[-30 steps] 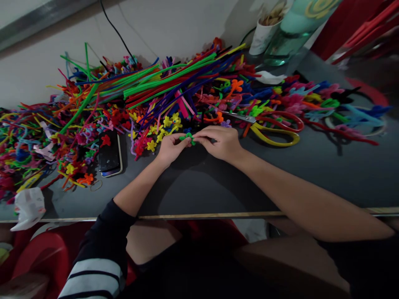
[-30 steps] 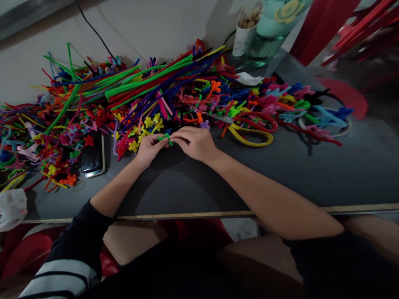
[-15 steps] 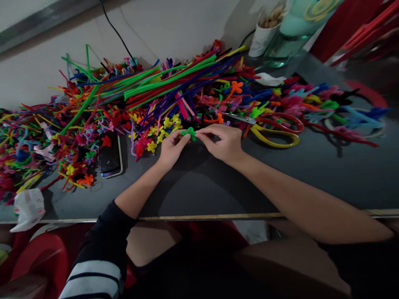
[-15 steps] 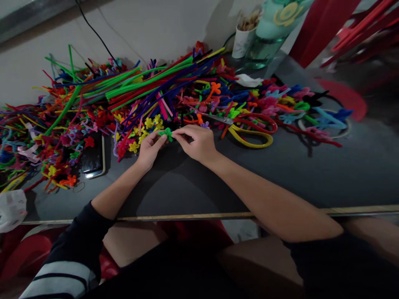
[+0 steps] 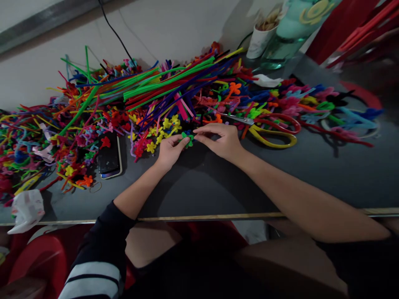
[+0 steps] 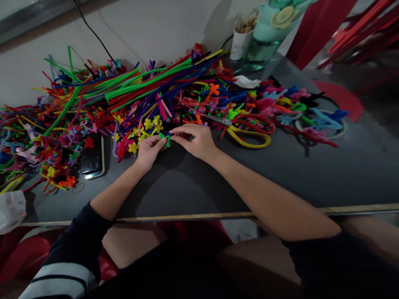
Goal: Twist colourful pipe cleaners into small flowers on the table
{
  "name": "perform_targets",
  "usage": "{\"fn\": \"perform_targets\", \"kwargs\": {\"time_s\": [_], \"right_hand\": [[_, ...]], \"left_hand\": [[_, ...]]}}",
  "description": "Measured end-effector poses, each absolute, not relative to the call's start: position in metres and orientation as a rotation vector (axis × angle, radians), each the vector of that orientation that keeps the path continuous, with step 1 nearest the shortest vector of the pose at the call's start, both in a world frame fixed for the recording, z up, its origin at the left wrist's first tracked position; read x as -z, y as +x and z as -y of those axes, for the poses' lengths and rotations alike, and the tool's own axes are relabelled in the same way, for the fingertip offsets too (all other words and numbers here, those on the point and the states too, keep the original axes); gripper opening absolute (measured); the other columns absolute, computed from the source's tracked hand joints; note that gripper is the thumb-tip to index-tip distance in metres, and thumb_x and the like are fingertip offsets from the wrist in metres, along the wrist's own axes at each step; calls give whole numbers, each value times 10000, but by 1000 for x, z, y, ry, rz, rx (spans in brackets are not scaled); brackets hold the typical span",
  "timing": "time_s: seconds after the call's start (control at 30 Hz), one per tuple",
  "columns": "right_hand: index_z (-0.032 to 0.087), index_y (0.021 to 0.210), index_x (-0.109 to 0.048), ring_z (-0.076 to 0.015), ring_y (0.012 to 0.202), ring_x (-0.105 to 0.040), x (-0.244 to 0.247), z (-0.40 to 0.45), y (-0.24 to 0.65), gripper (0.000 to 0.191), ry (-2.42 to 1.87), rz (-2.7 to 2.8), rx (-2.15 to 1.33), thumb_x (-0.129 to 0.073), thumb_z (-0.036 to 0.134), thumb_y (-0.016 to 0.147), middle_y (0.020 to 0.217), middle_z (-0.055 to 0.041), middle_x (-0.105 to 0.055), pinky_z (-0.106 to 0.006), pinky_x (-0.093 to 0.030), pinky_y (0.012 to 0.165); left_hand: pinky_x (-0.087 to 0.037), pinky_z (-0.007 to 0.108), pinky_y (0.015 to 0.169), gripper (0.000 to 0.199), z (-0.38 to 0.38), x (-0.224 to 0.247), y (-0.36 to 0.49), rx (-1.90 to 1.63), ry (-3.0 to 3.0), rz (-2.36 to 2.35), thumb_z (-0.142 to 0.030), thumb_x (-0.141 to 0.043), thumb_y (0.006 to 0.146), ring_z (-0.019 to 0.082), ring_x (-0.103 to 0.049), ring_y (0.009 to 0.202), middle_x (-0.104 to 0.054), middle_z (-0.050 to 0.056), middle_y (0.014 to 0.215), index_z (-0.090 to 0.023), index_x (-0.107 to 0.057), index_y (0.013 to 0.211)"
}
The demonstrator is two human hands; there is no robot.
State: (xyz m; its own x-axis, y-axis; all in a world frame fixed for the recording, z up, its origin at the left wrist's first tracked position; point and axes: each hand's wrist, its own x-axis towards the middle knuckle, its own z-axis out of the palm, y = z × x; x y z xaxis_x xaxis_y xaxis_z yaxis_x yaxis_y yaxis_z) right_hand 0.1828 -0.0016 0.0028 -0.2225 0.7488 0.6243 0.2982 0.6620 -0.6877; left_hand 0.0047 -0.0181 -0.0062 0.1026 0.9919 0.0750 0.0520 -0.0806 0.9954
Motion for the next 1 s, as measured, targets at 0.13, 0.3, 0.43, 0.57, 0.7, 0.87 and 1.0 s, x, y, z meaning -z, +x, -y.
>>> {"fn": "perform_targets", "kwargs": {"time_s": [0.13,0.3,0.43,0.57,0.7,0.87,1.0], "right_hand": [[250,816,-763,-180,729,-708,-2,0,184,79,-770,1871,-517,-706,303,830,814,-25,-761,-318,-563,679],[258,815,-764,-184,730,-712,-1,0,184,69,-795,1896,-496,-716,306,824,823,-20,-763,-321,-565,694],[244,790,-755,-178,706,-704,0,0,184,94,-786,1921,-482,-702,307,836,793,-24,-757,-311,-554,671],[240,786,-745,-176,693,-697,1,1,184,112,-827,1958,-445,-692,320,842,782,-26,-753,-307,-542,651],[230,780,-733,-169,673,-688,3,0,185,114,-794,1975,-381,-684,306,849,767,-25,-746,-296,-531,628],[208,778,-714,-167,674,-677,4,0,183,138,-775,1993,-357,-639,274,873,762,-35,-733,-292,-524,617],[221,785,-721,-168,652,-667,1,3,181,135,-862,1880,-392,-657,316,857,778,-34,-740,-299,-520,593]], "left_hand": [[-356,207,508,353,19,4,4,-1108,1409,-1142,-487,-691,772,68,-469,528,-604,-1,589,-153,-678,657],[-360,209,519,351,18,3,3,-1075,1413,-1122,-487,-679,778,70,-477,532,-613,1,599,-154,-683,665],[-359,212,525,369,19,4,2,-1055,1451,-1146,-500,-688,768,74,-483,534,-610,1,588,-154,-676,642],[-366,214,526,358,18,5,3,-1013,1462,-1203,-490,-683,772,81,-499,534,-623,6,594,-154,-679,648],[-352,215,513,320,18,4,3,-979,1472,-1242,-432,-675,794,77,-485,514,-612,3,583,-151,-674,642],[-337,216,500,318,18,3,3,-981,1478,-1240,-419,-686,792,73,-468,504,-590,-6,563,-148,-663,630],[-403,204,540,273,17,4,3,-1093,1413,-1117,-412,-641,837,79,-529,577,-650,11,679,-157,-677,745]]}}
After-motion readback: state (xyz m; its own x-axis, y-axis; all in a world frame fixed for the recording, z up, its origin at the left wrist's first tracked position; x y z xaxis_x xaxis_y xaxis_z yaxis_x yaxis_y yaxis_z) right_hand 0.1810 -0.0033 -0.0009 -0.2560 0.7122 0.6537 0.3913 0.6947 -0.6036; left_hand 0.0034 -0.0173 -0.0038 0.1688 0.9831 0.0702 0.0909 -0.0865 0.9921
